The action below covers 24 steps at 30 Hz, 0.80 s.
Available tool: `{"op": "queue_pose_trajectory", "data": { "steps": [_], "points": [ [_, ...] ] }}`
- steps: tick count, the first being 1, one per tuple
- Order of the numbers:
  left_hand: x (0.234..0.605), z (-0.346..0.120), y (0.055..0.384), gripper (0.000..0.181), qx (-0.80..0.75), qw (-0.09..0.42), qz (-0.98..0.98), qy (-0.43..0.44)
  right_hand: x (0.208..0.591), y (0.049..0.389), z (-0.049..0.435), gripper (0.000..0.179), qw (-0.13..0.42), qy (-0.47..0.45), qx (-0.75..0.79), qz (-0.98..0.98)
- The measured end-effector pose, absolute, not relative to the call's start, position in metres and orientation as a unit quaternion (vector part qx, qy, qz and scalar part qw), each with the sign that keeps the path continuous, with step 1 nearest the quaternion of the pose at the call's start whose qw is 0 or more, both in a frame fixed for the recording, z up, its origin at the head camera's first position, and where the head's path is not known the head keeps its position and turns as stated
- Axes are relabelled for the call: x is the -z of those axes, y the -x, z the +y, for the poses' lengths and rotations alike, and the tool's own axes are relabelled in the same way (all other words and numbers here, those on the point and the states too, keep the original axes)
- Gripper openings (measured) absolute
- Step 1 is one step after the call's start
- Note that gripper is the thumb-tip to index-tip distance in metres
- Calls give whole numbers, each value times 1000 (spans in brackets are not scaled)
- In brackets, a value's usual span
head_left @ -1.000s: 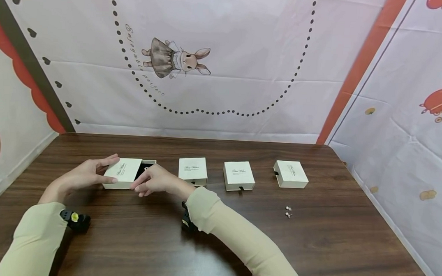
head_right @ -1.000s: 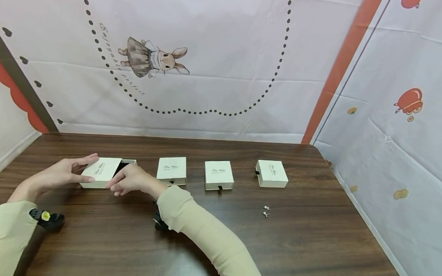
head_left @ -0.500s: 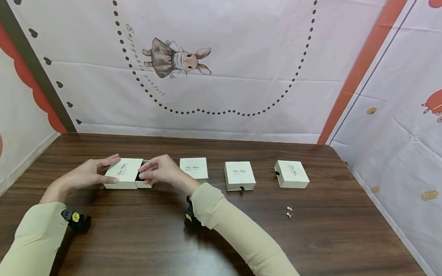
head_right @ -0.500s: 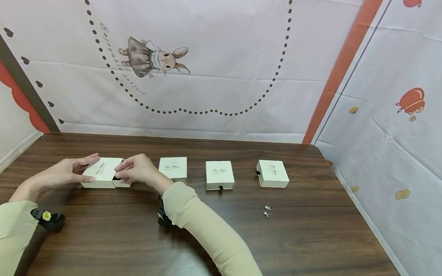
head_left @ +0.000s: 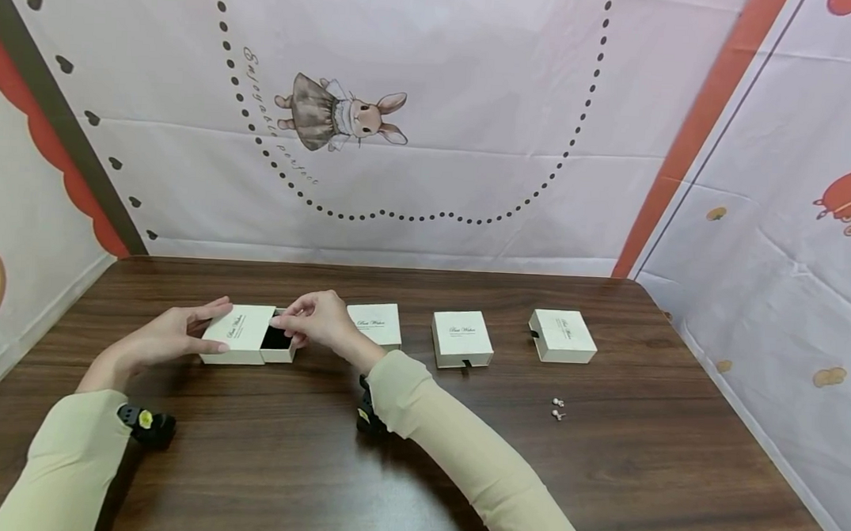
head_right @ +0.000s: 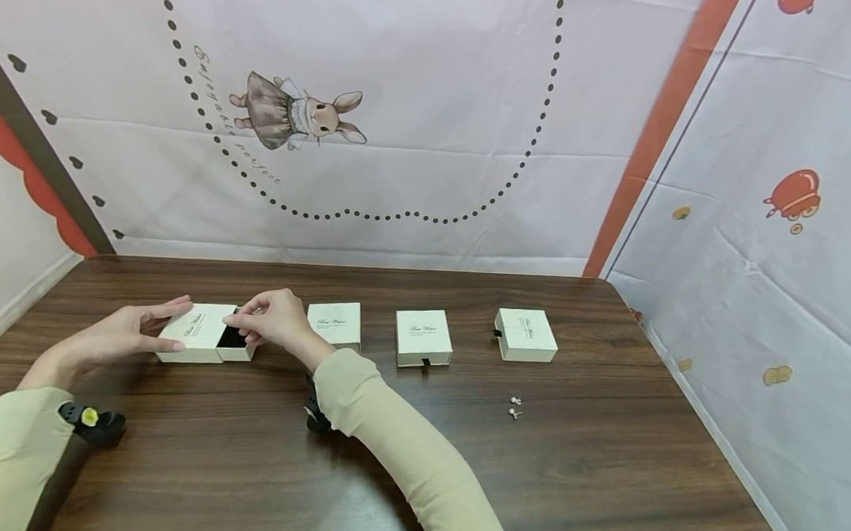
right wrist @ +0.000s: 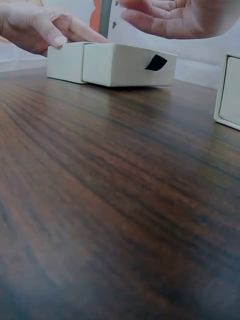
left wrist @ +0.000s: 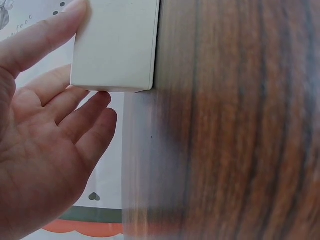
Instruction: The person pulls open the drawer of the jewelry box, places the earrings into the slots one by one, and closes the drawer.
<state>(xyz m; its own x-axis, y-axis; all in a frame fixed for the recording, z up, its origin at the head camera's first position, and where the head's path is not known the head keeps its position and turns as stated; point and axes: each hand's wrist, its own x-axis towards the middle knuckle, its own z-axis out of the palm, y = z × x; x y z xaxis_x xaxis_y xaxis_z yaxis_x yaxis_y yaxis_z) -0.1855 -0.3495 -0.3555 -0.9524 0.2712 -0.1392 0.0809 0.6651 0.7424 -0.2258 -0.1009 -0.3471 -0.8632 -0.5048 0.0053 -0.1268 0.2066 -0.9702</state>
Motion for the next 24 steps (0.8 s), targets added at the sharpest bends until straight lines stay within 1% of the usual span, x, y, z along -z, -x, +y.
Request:
{"op": "queue_pose_trajectory", "data": {
  "steps": [10,17,20,24],
  "points": [
    [354,-350,184,88,-396,120,905,-97,353,229,-108,5,185,203,551,788],
    [354,-349,183,87,-396,119,905,-100,356,227,-112,9,186,206,526,804],
    [354,-349,183,86,-396,118,905,-100,356,227,-114,8,181,212,513,812],
    [355,-349,183,86,-396,116,905,-101,357,226,-118,7,158,226,482,832]
  ]
}}
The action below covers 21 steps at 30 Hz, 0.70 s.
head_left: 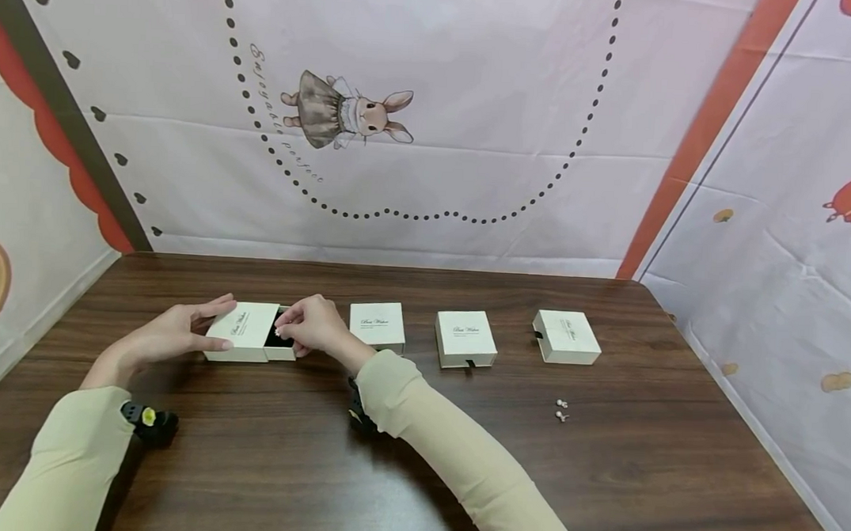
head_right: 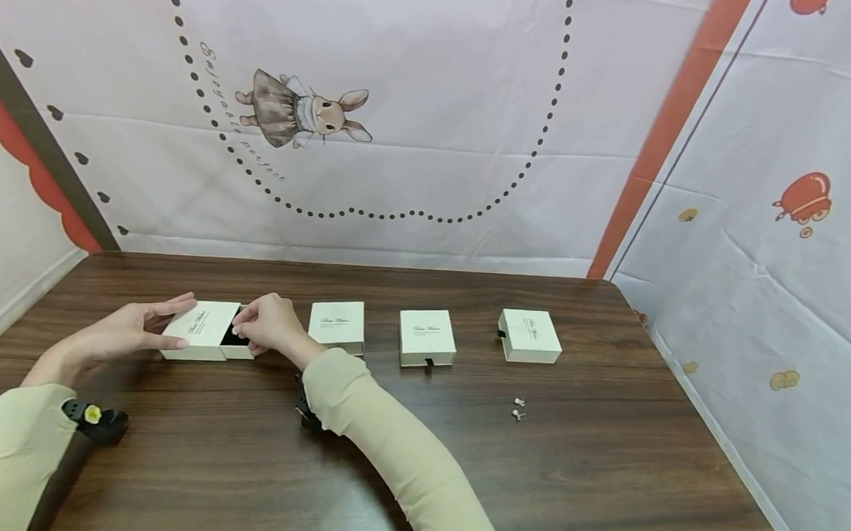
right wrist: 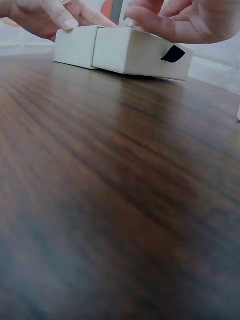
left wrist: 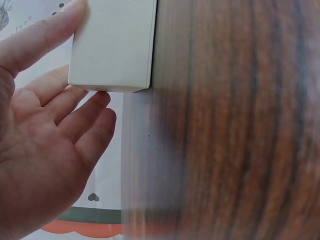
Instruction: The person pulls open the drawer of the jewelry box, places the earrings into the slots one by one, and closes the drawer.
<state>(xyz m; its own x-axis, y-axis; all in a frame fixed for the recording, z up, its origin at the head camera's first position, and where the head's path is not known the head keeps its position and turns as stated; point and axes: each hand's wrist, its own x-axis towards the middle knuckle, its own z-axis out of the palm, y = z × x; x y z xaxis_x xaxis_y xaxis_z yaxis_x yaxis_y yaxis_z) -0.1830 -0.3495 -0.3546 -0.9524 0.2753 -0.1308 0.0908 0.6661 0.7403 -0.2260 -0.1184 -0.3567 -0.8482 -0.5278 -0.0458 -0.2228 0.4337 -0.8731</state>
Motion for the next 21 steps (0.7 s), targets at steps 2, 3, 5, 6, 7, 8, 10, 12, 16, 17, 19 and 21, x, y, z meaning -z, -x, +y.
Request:
{"op": "queue_pose_trajectory", "data": {
  "steps": [2,3,5,6,7,8,10,12,16,17,19,21],
  "points": [
    [355,-350,183,86,-396,116,905,-102,358,226,-120,7,147,230,464,843],
    [355,-350,183,86,-395,115,905,-103,358,226,-121,8,143,231,458,846],
    [355,-350,183,86,-395,114,906,-104,359,226,-123,11,137,232,447,853],
    [355,-350,183,86,-395,114,906,-104,359,226,-124,11,135,232,442,856],
    [355,-350,183,86,-395,114,906,-103,360,226,-124,12,132,233,436,859],
    [356,-350,183,86,-396,115,905,-103,360,226,-125,13,128,234,430,862],
    [356,-350,184,87,-397,115,905,-102,360,226,-126,14,125,238,415,869],
    [357,-351,184,87,-398,115,904,-101,359,226,-126,14,120,241,401,875],
    [358,-352,185,87,-399,115,904,-98,358,226,-128,16,112,246,372,888],
    [358,-352,185,87,-400,115,904,-97,358,226,-129,17,109,249,363,891],
    [358,-352,185,87,-401,115,904,-97,357,226,-129,18,105,254,344,898],
    [358,-352,185,87,-401,115,903,-98,356,226,-128,18,101,261,330,902]
  ]
}}
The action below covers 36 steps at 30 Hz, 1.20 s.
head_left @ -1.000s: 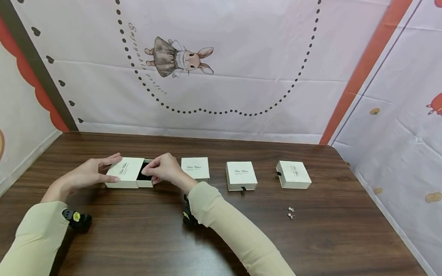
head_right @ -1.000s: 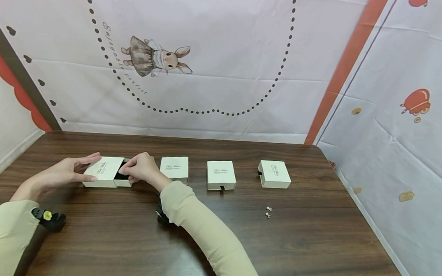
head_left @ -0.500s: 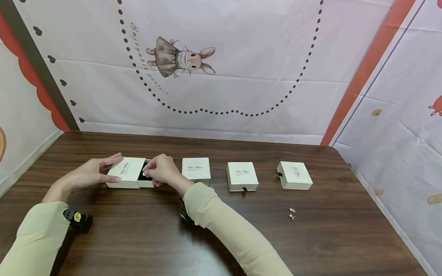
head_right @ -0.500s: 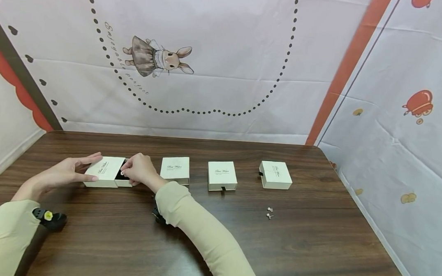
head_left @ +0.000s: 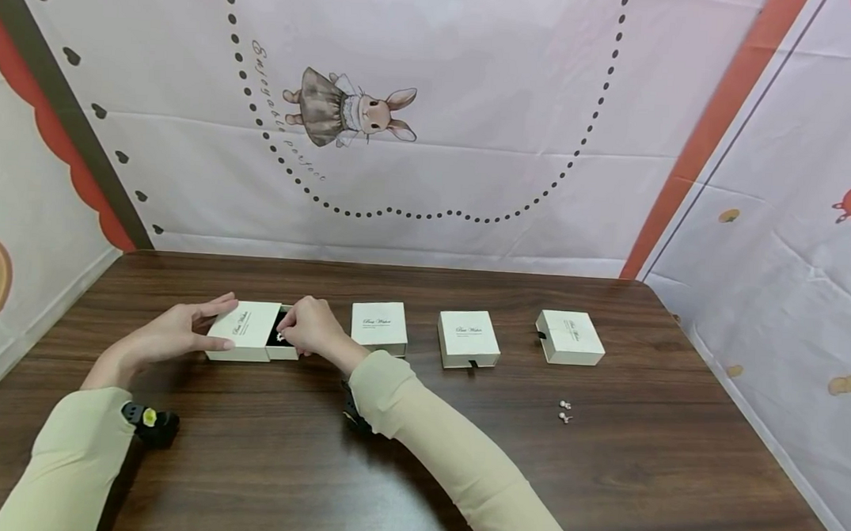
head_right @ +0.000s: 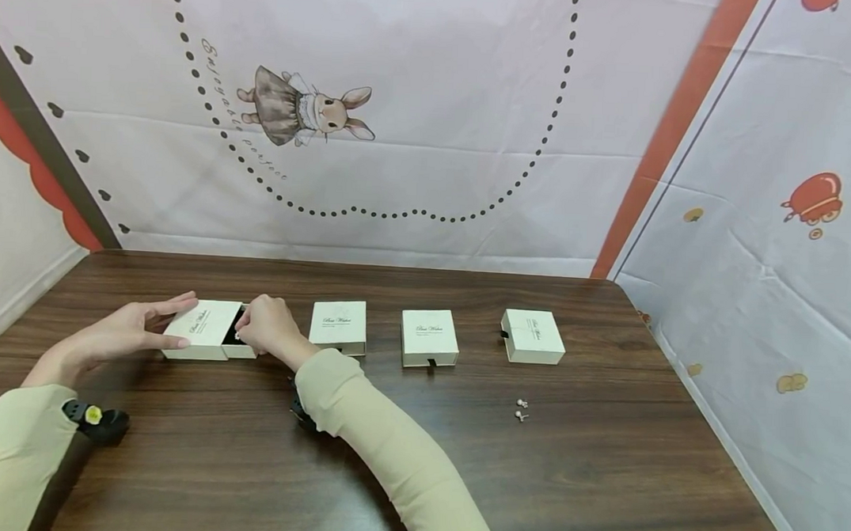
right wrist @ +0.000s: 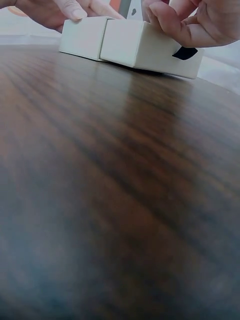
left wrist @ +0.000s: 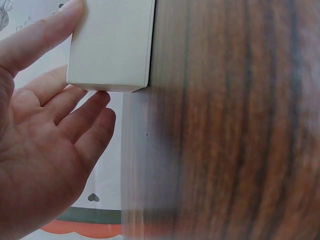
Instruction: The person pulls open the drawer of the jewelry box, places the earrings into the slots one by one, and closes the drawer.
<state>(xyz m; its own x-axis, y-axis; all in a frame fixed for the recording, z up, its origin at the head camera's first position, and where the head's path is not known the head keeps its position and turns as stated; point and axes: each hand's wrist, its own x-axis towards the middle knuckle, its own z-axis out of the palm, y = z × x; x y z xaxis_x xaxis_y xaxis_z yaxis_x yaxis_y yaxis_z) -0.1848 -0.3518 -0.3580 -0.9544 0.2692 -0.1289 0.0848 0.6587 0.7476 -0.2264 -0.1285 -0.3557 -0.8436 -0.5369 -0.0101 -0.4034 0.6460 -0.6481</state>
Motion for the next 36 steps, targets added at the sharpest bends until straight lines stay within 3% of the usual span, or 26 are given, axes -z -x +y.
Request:
{"op": "queue_pose_trajectory", "data": {
  "steps": [26,36],
  "points": [
    [358,-351,185,87,-408,114,900,-100,361,224,-131,13,19,277,258,925],
    [358,-352,184,86,-402,112,903,-101,359,223,-129,11,37,271,293,916]
  ]
}}
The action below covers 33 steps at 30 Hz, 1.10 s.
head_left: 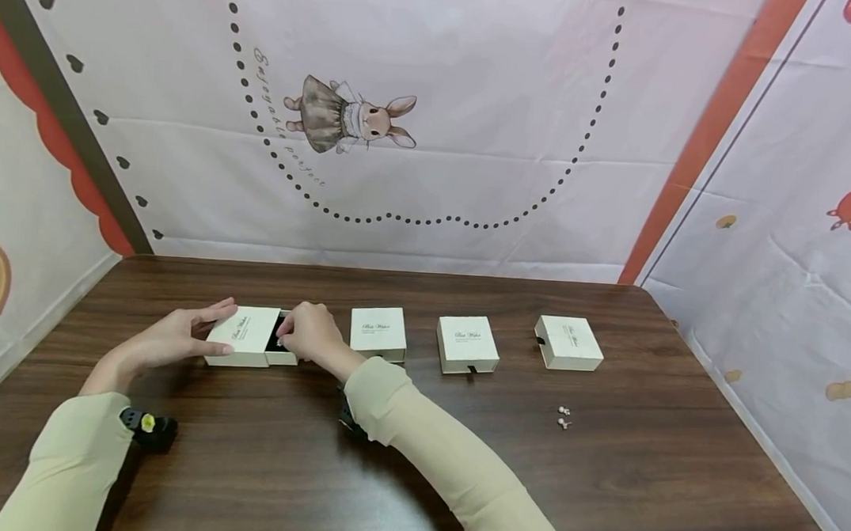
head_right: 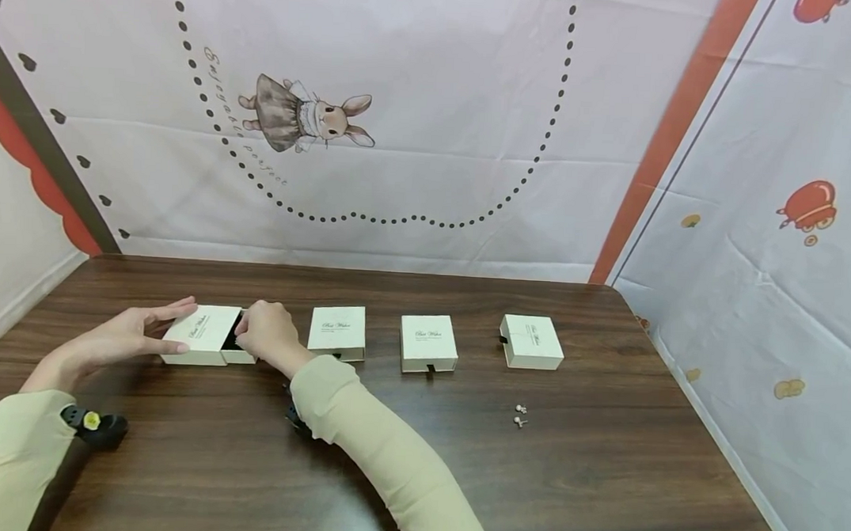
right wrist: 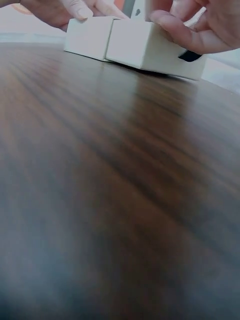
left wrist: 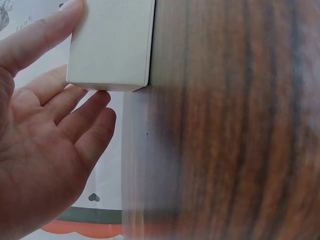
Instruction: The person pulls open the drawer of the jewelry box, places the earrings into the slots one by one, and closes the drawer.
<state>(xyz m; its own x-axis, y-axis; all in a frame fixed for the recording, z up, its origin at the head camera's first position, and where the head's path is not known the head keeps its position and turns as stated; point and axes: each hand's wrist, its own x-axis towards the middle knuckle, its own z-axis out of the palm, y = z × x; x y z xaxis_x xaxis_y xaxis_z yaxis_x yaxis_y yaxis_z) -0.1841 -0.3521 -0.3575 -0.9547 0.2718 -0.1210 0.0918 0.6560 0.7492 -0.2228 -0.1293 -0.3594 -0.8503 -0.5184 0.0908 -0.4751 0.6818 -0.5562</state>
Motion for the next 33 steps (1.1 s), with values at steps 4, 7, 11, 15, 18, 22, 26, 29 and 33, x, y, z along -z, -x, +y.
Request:
{"op": "queue_pose_trajectory", "data": {
  "steps": [4,7,11,15,18,22,26,29,33],
  "points": [
    [357,-351,184,85,-398,110,905,-104,358,225,-122,11,66,242,375,892],
    [357,-351,184,86,-399,109,905,-103,355,228,-116,13,82,216,431,872],
    [357,-351,185,86,-394,106,908,-100,350,231,-110,21,110,180,486,848],
    [358,-351,185,87,-390,105,909,-98,350,233,-106,29,125,151,514,835],
    [358,-351,185,87,-390,105,909,-101,351,233,-104,35,140,135,521,831],
    [358,-352,184,86,-377,104,915,-103,351,231,-105,44,171,122,535,818],
    [357,-352,183,87,-374,102,917,-100,351,228,-106,46,184,113,544,810],
    [358,-351,183,88,-376,100,916,-99,351,226,-107,46,187,109,538,815],
    [359,-350,183,89,-370,98,919,-99,353,223,-108,45,189,111,532,818]
  ]
}}
